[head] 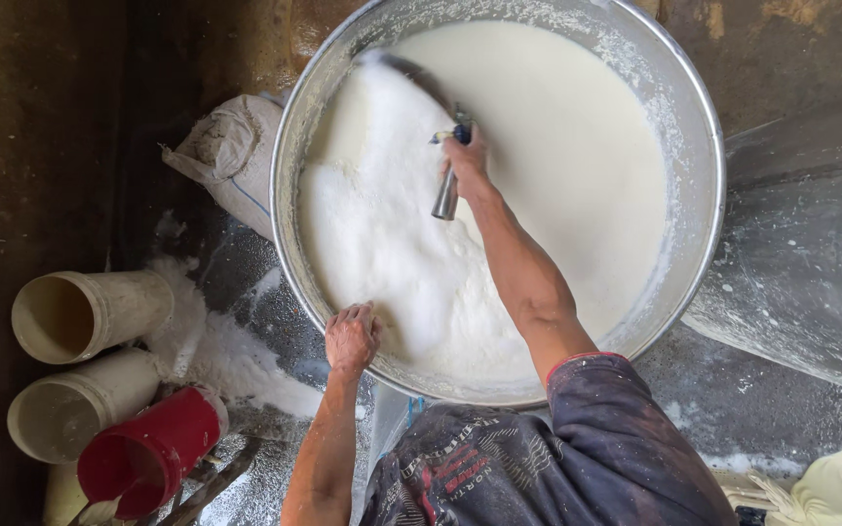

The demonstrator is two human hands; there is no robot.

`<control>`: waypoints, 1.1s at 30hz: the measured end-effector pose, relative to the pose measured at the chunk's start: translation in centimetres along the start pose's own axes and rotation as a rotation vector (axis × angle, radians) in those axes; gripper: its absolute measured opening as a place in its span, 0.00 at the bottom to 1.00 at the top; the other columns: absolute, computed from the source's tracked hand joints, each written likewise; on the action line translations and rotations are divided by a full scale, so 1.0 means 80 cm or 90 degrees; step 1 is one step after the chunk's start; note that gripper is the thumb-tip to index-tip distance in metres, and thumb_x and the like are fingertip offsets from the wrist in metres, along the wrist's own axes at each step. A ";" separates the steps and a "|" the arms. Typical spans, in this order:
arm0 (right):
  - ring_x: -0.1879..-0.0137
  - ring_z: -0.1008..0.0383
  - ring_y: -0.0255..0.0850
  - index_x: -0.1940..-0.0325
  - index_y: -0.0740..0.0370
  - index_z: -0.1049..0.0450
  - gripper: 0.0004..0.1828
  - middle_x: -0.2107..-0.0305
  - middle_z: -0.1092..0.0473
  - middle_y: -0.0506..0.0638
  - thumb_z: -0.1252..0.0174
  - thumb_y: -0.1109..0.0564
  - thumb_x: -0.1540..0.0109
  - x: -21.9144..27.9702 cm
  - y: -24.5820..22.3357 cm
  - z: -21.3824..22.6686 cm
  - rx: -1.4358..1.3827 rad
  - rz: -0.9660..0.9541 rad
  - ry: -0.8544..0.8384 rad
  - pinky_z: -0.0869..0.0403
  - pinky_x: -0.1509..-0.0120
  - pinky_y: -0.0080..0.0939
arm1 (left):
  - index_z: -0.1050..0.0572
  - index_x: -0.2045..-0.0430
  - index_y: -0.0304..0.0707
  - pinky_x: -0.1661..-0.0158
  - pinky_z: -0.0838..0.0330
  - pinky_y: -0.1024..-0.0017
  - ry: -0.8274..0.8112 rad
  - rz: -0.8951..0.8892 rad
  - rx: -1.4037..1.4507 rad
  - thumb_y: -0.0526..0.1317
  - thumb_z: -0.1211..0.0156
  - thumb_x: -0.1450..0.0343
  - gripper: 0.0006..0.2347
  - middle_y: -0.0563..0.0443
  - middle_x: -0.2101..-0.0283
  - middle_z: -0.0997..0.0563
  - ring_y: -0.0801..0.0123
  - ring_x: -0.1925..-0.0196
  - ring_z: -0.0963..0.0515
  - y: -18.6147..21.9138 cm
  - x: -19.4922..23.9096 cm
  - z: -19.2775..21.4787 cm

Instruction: The person repeatedly scoops a white liquid from a large metal tub into a smaller blue tub using a metal ladle, then returns to stir the contents of the large tub. The process is repeated multiple times throughout the clip.

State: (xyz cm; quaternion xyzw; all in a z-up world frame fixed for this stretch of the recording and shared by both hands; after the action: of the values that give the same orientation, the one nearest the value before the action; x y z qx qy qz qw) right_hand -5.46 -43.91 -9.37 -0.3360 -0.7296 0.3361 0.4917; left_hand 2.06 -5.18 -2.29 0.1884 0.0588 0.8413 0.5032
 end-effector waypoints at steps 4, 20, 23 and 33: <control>0.80 0.31 0.42 0.23 0.49 0.52 0.47 0.69 0.27 0.54 0.38 0.60 0.42 0.017 0.005 -0.024 0.355 0.007 -0.004 0.30 0.78 0.46 | 0.23 0.47 0.42 0.39 0.34 0.58 -0.037 0.031 -0.013 0.43 0.46 0.28 0.16 0.47 0.48 0.18 0.60 0.42 0.21 -0.004 -0.002 -0.001; 0.34 0.29 0.58 0.22 0.58 0.50 0.49 0.37 0.33 0.63 0.34 0.56 0.43 0.145 0.034 0.198 0.710 0.242 0.096 0.32 0.29 0.49 | 0.22 0.49 0.42 0.40 0.35 0.57 0.007 -0.021 0.013 0.45 0.49 0.26 0.15 0.47 0.48 0.18 0.59 0.42 0.23 -0.009 0.012 -0.006; 0.39 0.26 0.56 0.22 0.57 0.48 0.48 0.41 0.29 0.64 0.35 0.61 0.43 0.204 0.009 0.240 0.700 0.281 0.144 0.29 0.33 0.51 | 0.21 0.50 0.43 0.39 0.34 0.58 0.038 -0.046 0.026 0.44 0.50 0.26 0.15 0.48 0.50 0.17 0.59 0.43 0.21 -0.011 0.015 -0.009; 0.78 0.34 0.37 0.24 0.55 0.49 0.41 0.68 0.32 0.54 0.41 0.67 0.39 0.404 0.004 0.335 0.227 -0.017 0.342 0.30 0.79 0.41 | 0.20 0.54 0.41 0.45 0.31 0.58 0.081 -0.101 0.091 0.41 0.43 0.31 0.13 0.47 0.55 0.16 0.58 0.48 0.20 -0.010 0.021 0.003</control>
State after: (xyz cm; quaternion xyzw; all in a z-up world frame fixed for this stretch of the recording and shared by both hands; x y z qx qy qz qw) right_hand -40.06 -21.52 -1.56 -0.3116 -0.5075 0.3517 0.7223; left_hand 2.09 -3.38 -1.88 0.1653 0.1651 0.8028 0.5485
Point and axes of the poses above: each hand's wrist, its own x-axis away from the middle knuckle, its own z-axis out of the back of the hand, y = z × x, the point moved 6 cm from there along -x, towards the middle knuckle
